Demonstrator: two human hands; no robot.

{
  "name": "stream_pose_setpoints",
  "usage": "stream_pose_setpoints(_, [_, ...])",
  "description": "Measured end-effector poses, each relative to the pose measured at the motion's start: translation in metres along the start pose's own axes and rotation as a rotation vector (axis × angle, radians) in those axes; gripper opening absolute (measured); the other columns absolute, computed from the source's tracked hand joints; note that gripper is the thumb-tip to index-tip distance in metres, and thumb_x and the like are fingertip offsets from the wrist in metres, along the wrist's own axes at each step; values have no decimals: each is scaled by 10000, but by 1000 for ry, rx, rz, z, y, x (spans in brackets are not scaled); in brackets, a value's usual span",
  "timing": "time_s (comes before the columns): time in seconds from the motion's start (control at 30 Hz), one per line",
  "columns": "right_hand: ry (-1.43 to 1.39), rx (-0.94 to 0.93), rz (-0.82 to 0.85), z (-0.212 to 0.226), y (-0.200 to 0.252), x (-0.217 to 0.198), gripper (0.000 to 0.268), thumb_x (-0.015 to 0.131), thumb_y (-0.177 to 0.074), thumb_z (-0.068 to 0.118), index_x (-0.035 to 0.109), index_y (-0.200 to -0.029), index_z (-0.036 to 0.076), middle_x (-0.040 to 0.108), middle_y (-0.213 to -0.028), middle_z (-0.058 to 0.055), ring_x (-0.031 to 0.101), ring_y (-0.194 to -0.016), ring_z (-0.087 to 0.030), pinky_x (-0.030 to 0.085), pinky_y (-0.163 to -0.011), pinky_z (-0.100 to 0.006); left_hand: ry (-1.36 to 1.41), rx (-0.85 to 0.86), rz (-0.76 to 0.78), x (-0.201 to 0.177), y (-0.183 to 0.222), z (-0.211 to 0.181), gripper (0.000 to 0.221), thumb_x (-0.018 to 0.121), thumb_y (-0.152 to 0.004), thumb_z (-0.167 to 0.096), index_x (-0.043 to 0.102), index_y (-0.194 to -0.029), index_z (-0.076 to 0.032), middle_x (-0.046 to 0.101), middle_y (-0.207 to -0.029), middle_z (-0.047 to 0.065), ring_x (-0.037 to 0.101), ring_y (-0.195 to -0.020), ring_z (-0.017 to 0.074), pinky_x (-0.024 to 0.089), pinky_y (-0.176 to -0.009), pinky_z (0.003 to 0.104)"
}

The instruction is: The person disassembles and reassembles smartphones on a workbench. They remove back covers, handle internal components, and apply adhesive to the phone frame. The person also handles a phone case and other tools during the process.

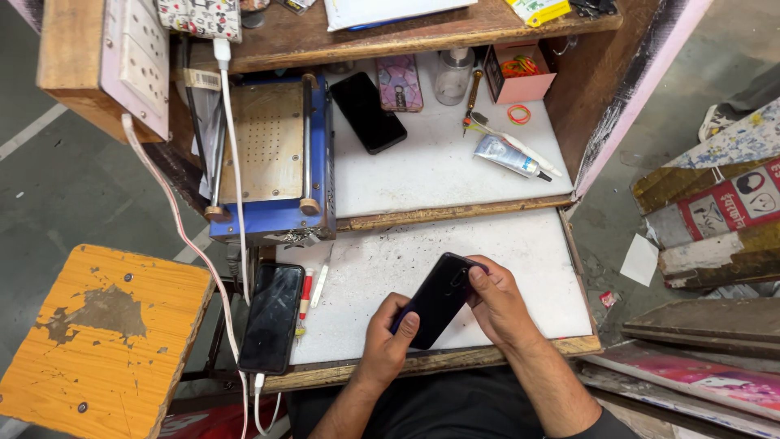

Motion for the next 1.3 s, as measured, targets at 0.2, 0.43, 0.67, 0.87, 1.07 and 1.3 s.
stream_pose_setpoints(0.2, [-204, -23, 255, 18, 1, 11, 374, 642, -1087, 359, 588, -1177, 0, 736, -1043, -147, 705, -1029, -283, 572, -940, -424, 503, -239, 484, 17, 2, -39, 690, 753, -875, -531, 454, -1348, -127, 642, -1181, 119, 669, -995, 184, 588, -906, 360])
stream_pose_setpoints(0.43, [-350, -138, 231, 46, 10, 55, 759, 557, -944, 508, 316, -1556, 129, 516, -1516, -158, 539, -1385, -315, 504, -1121, -469, -852, 212, 94, 34, -3, -72, 816, 868, -774, -431, 487, -1441, -153, 563, -1197, 201, 635, -1062, 329, 559, -860, 457])
stream_pose_setpoints(0.67, [-209, -81, -199, 38, 1, 41, 681, 615, -971, 326, 393, -1515, -20, 536, -1442, -277, 567, -1329, -404, 488, -1119, -523, -517, -139, -76, 28, -10, -64, 623, 681, -930, -309, 451, -1481, -129, 746, -937, 129, 755, -812, 214, 593, -707, 340])
stream_pose_setpoints(0.87, [-203, -1, -60, 30, -6, 34, 667, 694, -920, 253, 438, -1468, -28, 596, -1379, -270, 585, -1323, -390, 504, -1099, -507, -466, -226, 71, 3, -17, -46, 292, 646, -987, -251, 688, -1173, -30, 751, -745, 104, 711, -634, 152, 557, -600, 301])
stream_pose_setpoints(1.07, [109, 53, -35, 36, -18, 18, 498, 732, -933, 148, 616, -1356, -88, 703, -1194, -207, 683, -1091, -257, 579, -965, -390, -395, -128, 27, -2, -16, -40, 282, 636, -997, -253, 674, -1167, -31, 751, -759, 66, 706, -633, 122, 553, -565, 281])
stream_pose_setpoints(1.3, [129, 30, -111, 22, -15, -2, 447, 718, -928, 147, 633, -1316, -57, 738, -1081, -133, 705, -969, -177, 600, -835, -310, -500, -181, 29, 1, -15, -38, 293, 636, -994, -283, 682, -1169, -52, 753, -749, 82, 690, -604, 155, 524, -546, 315])
Point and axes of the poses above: each hand's wrist, its own y-axis away from the middle knuckle, its own x-axis out of the palm, z = x × y, the point moved 3 cm from there along -y, towards the middle knuckle
